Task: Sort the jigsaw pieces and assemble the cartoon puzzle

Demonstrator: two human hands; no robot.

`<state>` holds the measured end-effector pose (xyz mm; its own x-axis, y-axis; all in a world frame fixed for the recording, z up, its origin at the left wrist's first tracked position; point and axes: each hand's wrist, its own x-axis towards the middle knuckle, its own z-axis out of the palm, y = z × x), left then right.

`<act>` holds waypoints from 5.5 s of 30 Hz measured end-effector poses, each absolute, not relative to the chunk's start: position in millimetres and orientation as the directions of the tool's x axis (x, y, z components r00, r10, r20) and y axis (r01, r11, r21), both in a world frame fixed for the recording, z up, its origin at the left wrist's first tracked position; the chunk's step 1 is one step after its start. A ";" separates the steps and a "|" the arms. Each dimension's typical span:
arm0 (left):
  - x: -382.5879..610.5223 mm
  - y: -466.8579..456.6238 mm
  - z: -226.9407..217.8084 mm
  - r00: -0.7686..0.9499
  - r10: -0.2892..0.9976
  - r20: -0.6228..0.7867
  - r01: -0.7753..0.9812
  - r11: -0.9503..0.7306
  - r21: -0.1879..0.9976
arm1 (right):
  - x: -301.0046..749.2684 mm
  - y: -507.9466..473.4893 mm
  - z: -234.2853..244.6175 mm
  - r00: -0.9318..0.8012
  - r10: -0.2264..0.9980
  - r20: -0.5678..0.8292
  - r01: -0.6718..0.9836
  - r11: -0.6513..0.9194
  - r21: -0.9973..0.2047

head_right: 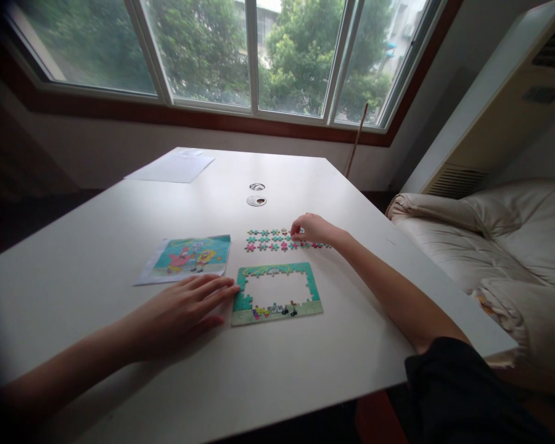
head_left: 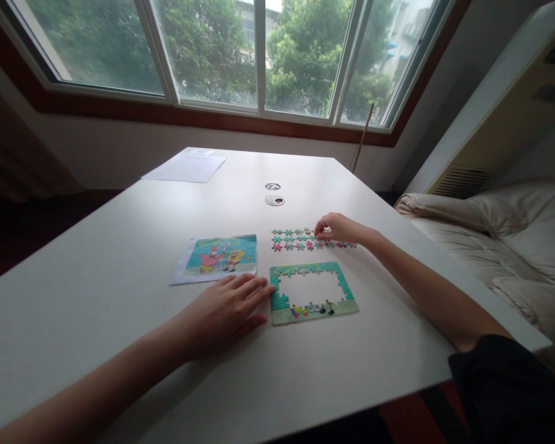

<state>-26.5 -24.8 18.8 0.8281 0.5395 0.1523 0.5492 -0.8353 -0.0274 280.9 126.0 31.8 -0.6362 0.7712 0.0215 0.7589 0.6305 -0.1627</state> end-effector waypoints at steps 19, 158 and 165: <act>-28.9 -23.6 16.3 0.825 0.544 0.150 0.554 -0.832 -0.027 | 299.3 134.4 38.3 -0.537 0.843 0.042 0.812 0.529 -0.246; -27.7 -24.5 16.8 0.844 0.516 0.147 0.527 -0.849 -0.047 | 322.0 6.2 42.3 -0.658 0.716 -0.232 0.749 0.593 -0.295; -27.8 -25.3 18.1 0.843 0.520 0.135 0.529 -0.848 -0.038 | 312.1 37.5 44.3 -0.687 0.725 -0.051 0.701 0.643 -0.308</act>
<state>-27.8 -25.3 18.1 0.8434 0.5199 0.1353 0.5288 -0.8479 -0.0382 312.1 37.5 44.3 -0.6868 0.7250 -0.0506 0.7013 0.6428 -0.3082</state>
